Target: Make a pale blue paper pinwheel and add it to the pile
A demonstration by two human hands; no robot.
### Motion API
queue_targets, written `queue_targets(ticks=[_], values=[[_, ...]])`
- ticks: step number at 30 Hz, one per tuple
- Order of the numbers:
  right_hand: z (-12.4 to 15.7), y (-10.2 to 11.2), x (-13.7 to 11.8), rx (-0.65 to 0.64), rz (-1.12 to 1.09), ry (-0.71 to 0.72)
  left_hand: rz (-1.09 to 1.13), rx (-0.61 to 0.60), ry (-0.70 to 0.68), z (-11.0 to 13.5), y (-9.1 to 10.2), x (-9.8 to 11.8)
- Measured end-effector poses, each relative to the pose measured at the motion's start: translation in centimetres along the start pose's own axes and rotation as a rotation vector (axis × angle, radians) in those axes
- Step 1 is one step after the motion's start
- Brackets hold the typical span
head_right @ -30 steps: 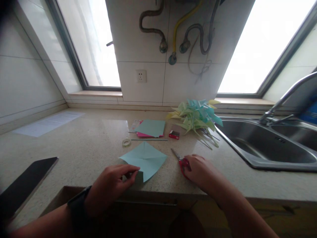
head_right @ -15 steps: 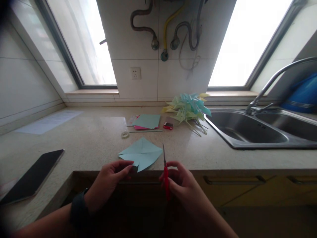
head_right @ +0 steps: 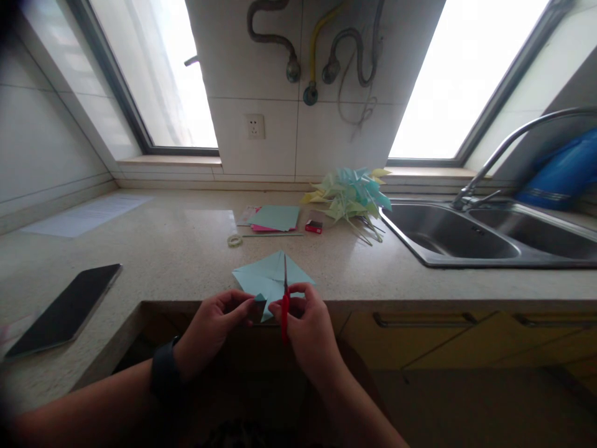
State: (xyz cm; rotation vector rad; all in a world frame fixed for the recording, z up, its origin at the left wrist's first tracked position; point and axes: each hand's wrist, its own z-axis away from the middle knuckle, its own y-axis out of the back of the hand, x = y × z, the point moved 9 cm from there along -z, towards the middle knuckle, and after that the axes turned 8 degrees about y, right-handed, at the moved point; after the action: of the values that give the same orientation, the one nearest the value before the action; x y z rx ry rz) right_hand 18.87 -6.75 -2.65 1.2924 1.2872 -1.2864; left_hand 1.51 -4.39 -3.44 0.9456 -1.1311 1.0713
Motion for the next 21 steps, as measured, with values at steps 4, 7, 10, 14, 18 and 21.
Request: queue_targets(ticks=[4,7,10,14,18,21], values=[[0.2,-0.4,0.7,0.010,0.004,-0.019,-0.017,-0.017,-0.001,0.4,-0.3,0.3],[0.2,-0.6,1.0,0.029,-0.028,-0.018,-0.036,-0.047,-0.004,0.6,-0.7,0.2],[0.1,-0.6,1.5,0.060,-0.068,-0.027,-0.060,-0.071,-0.010,0.5,-0.9,-0.2],[0.3,-0.5,2.2,0.089,-0.119,-0.060,-0.093,-0.090,-0.026,0.3,-0.8,-0.6],[0.6,-0.7,1.8,0.112,-0.152,-0.063,-0.060,-0.103,-0.060,0.5,-0.7,-0.1],[0.6,-0.9,1.5,0.119,-0.161,-0.066,0.079,-0.109,-0.040,0.5,-0.7,0.2]])
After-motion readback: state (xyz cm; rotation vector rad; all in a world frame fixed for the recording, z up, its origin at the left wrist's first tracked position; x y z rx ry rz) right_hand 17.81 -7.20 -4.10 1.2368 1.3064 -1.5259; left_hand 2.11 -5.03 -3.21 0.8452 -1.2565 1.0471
